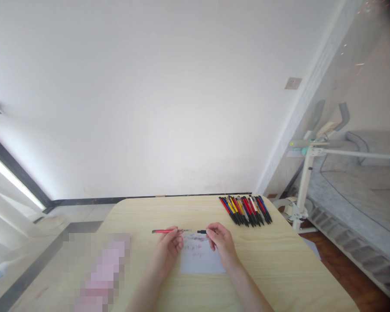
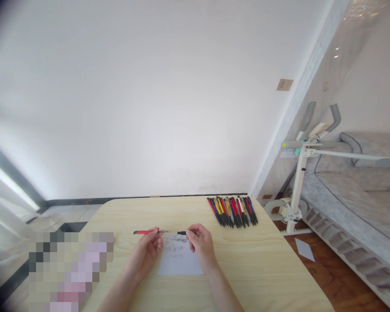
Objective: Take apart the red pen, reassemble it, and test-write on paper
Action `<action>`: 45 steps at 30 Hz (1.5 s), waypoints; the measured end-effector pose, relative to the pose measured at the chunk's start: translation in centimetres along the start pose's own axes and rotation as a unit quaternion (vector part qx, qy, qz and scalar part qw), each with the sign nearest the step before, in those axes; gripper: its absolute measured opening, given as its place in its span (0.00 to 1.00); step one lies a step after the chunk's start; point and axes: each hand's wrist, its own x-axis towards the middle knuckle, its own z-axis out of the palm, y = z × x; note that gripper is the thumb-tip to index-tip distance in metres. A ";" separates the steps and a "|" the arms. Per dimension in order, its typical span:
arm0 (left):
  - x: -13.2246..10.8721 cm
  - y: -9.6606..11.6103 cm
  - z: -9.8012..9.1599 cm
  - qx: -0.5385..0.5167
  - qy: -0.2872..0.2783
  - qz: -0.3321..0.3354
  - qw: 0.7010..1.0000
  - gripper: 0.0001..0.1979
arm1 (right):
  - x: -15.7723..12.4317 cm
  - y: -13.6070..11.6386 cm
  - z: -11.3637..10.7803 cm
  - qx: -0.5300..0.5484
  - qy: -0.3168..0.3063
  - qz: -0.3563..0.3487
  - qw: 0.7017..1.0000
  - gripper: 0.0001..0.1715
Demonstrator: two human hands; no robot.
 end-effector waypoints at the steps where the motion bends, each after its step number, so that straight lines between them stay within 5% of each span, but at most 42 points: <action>1: 0.0 0.2 0.0 -0.022 0.003 -0.007 1.000 0.03 | 0.0 0.0 0.0 0.000 0.000 0.000 1.000 0.13; 10: -0.4 1.8 0.2 -0.143 0.004 -0.023 0.990 0.05 | 0.1 0.0 0.0 0.000 0.005 0.001 1.000 0.14; 18: -0.5 1.9 0.3 -0.141 -0.004 -0.016 0.990 0.05 | 0.1 0.0 0.0 -0.002 0.021 -0.026 0.999 0.11; 22: -0.6 1.8 0.3 -0.127 -0.003 -0.026 0.992 0.05 | 0.2 0.0 -0.1 -0.020 0.011 -0.012 1.000 0.18; 29: -0.6 1.9 0.2 -0.129 -0.013 -0.022 0.991 0.05 | 0.2 0.3 0.0 -0.084 0.025 -0.050 0.995 0.11; 37: -0.7 2.2 0.1 -0.133 -0.020 0.009 0.991 0.06 | -0.3 0.3 -0.1 -0.365 0.016 -0.163 0.916 0.10; 45: -0.4 1.4 -0.3 -0.109 -0.026 -0.002 0.994 0.03 | -0.6 0.6 0.0 -0.475 -0.015 -0.184 0.860 0.15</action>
